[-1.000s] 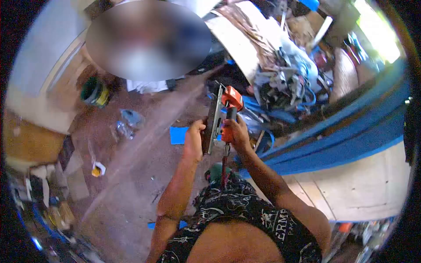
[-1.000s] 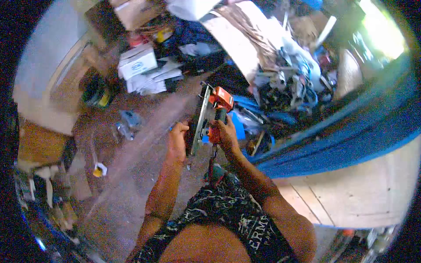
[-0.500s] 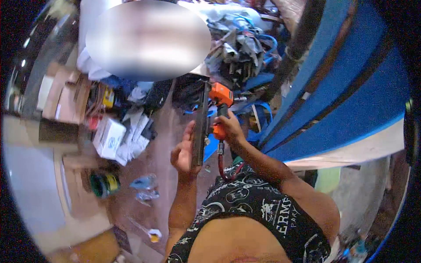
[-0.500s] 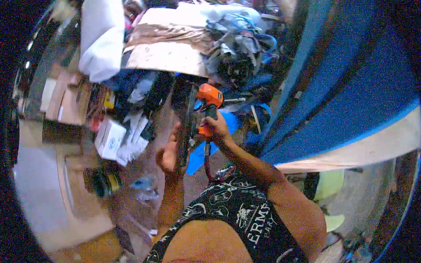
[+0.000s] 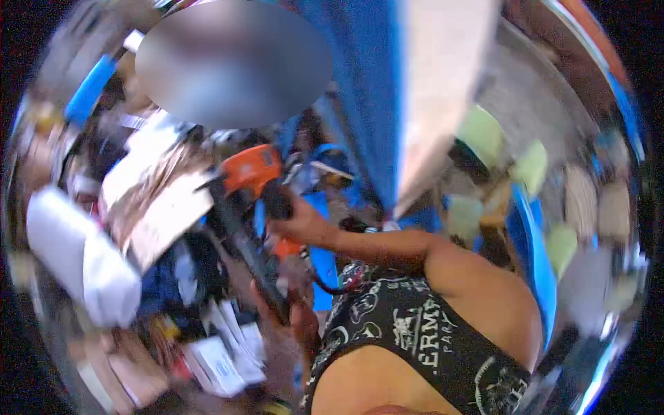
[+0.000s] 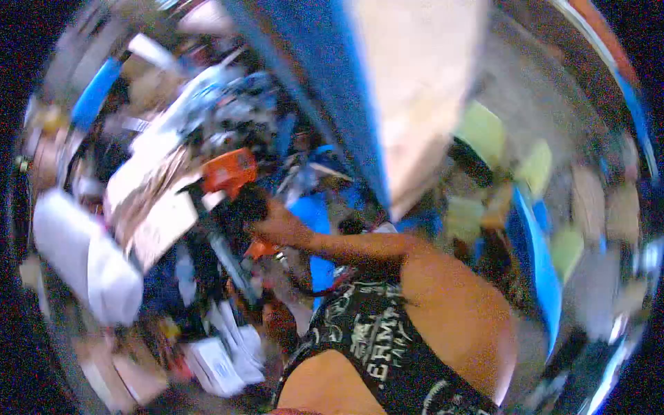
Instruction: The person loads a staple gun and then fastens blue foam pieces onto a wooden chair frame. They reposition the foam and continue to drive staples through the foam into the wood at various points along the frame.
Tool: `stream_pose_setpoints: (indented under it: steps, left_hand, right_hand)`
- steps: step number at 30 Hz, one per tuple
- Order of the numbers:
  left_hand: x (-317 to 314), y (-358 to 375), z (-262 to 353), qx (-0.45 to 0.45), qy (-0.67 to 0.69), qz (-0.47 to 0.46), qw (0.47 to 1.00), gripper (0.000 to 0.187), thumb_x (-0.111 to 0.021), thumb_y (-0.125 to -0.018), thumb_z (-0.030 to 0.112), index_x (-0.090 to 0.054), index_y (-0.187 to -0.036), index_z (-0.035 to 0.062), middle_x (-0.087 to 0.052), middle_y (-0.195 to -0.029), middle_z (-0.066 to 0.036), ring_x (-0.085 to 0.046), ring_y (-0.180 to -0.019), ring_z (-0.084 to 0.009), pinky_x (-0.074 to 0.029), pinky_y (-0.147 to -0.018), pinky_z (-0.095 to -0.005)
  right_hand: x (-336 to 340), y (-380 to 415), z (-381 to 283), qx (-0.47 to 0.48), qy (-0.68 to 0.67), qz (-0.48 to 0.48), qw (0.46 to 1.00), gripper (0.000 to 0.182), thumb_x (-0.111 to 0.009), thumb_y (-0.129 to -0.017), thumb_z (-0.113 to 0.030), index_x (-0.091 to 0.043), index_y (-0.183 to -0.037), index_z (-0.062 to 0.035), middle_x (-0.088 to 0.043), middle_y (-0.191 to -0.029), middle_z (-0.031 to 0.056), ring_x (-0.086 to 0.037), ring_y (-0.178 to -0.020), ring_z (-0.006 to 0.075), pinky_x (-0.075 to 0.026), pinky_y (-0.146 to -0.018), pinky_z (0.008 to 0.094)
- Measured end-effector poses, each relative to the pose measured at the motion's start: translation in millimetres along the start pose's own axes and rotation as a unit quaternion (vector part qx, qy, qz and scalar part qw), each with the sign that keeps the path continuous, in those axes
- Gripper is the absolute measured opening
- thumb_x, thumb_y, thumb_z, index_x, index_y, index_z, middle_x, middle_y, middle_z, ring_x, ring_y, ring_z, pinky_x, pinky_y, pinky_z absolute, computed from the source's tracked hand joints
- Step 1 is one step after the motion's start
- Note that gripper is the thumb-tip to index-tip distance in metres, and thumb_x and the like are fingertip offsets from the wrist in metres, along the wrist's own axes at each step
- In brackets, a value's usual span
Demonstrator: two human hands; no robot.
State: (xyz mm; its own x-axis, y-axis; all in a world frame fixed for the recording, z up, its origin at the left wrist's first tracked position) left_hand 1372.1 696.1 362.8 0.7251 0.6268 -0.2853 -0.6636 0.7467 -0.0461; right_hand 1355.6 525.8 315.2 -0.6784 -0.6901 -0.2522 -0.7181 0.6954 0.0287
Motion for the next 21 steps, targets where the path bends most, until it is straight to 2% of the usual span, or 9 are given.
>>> stream_pose_setpoints:
  steps: [2, 4, 7, 12, 13, 15, 16, 19, 21]
  left_hand:
    - [-6, 2, -8, 0.017, 0.017, -0.083, 0.996, 0.082, -0.070, -0.078, 0.026, -0.028, -0.142, -0.0011, -0.047, -0.129, -0.018, -0.053, -0.113, -0.0272, -0.039, -0.101, -0.0411]
    - [-9, 6, -15, 0.009, 0.037, -0.135, 0.990, 0.081, -0.070, -0.078, 0.026, -0.028, -0.142, -0.0011, -0.048, -0.129, -0.019, -0.054, -0.112, -0.0276, -0.040, -0.100, -0.0418]
    - [-8, 15, -25, -0.023, 0.072, -0.166, 0.983, 0.080, -0.070, -0.079, 0.026, -0.028, -0.142, -0.0010, -0.048, -0.128, -0.019, -0.054, -0.111, -0.0282, -0.041, -0.100, -0.0429]
    - [-16, 20, -44, -0.070, 0.117, -0.268, 0.954, 0.079, -0.069, -0.080, 0.027, -0.028, -0.142, -0.0009, -0.049, -0.128, -0.020, -0.056, -0.109, -0.0292, -0.043, -0.098, -0.0447]
    - [-2, -50, -53, -0.046, 0.124, -0.284, 0.950, 0.079, -0.069, -0.080, 0.027, -0.028, -0.142, -0.0009, -0.049, -0.128, -0.020, -0.056, -0.109, -0.0292, -0.043, -0.098, -0.0447]
    - [-28, -82, -63, 0.089, 0.197, -0.326, 0.920, 0.076, -0.068, -0.082, 0.028, -0.029, -0.141, 0.0000, -0.050, -0.127, -0.023, -0.057, -0.108, -0.0329, -0.048, -0.094, -0.0474]
    - [-44, -96, -66, 0.095, 0.198, -0.345, 0.913, 0.076, -0.068, -0.082, 0.028, -0.029, -0.141, 0.0000, -0.050, -0.127, -0.023, -0.057, -0.108, -0.0329, -0.048, -0.094, -0.0474]
    - [-94, -122, -79, 0.186, 0.269, -0.506, 0.798, 0.078, -0.068, -0.080, 0.024, -0.029, -0.139, -0.0084, -0.047, -0.132, -0.024, -0.055, -0.114, -0.0368, -0.050, -0.092, -0.0465]
    - [-120, -123, -80, 0.267, 0.217, -0.531, 0.775, 0.082, -0.068, -0.069, 0.012, -0.030, -0.137, -0.0121, -0.045, -0.134, -0.023, -0.056, -0.114, -0.0314, -0.051, -0.093, -0.0438]
  right_hand:
    - [4, 24, -21, 0.024, -0.028, 0.058, 0.998, 0.073, -0.068, -0.079, -0.010, -0.029, -0.140, -0.0026, -0.053, -0.107, 0.0050, -0.052, -0.094, 0.0155, -0.045, -0.086, 0.0322]
    - [11, 36, -28, 0.125, -0.113, 0.026, 0.985, 0.087, -0.072, -0.078, -0.009, -0.017, -0.146, -0.0051, -0.048, -0.116, 0.0054, -0.050, -0.099, 0.0141, -0.045, -0.089, 0.0324]
    - [34, 63, -50, 0.149, -0.131, 0.082, 0.977, 0.087, -0.073, -0.078, -0.010, -0.018, -0.146, -0.0060, -0.046, -0.119, 0.0052, -0.049, -0.101, 0.0133, -0.045, -0.088, 0.0337]
    - [86, 169, -79, 0.209, -0.177, 0.181, 0.945, 0.079, -0.065, -0.085, -0.034, -0.019, -0.143, -0.0080, -0.053, -0.114, 0.0130, -0.057, -0.100, 0.0239, -0.046, -0.085, 0.0380]
    - [90, 113, -67, 0.219, -0.179, 0.182, 0.942, 0.077, -0.066, -0.084, -0.034, -0.022, -0.141, -0.0081, -0.053, -0.116, 0.0141, -0.056, -0.104, 0.0241, -0.044, -0.090, 0.0402]
    - [114, 135, -58, 0.217, -0.088, 0.265, 0.935, 0.078, -0.066, -0.083, -0.035, -0.021, -0.141, -0.0077, -0.053, -0.120, 0.0149, -0.054, -0.110, 0.0254, -0.041, -0.095, 0.0416]
    - [122, 148, -51, 0.204, -0.070, 0.308, 0.927, 0.077, -0.067, -0.083, -0.031, -0.022, -0.141, -0.0063, -0.053, -0.122, 0.0155, -0.052, -0.115, 0.0256, -0.039, -0.100, 0.0414]
    - [137, 174, -13, 0.176, -0.043, 0.426, 0.886, 0.077, -0.067, -0.083, -0.027, -0.022, -0.141, -0.0055, -0.054, -0.122, 0.0150, -0.051, -0.116, 0.0248, -0.037, -0.102, 0.0403]
    - [140, 190, 24, 0.185, -0.054, 0.467, 0.863, 0.076, -0.069, -0.082, -0.026, -0.024, -0.140, -0.0052, -0.054, -0.122, 0.0141, -0.052, -0.115, 0.0232, -0.037, -0.101, 0.0391]
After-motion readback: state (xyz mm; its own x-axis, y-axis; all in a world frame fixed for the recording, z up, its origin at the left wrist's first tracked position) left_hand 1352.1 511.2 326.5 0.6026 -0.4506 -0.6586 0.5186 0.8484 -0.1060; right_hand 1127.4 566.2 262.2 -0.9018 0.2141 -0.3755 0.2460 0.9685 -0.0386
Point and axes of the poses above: each hand's wrist, its own y-axis away from the middle knuckle, its own x-axis out of the back of the hand, z = x × y, the point moved 2 cm from there along -y, towards the middle knuckle
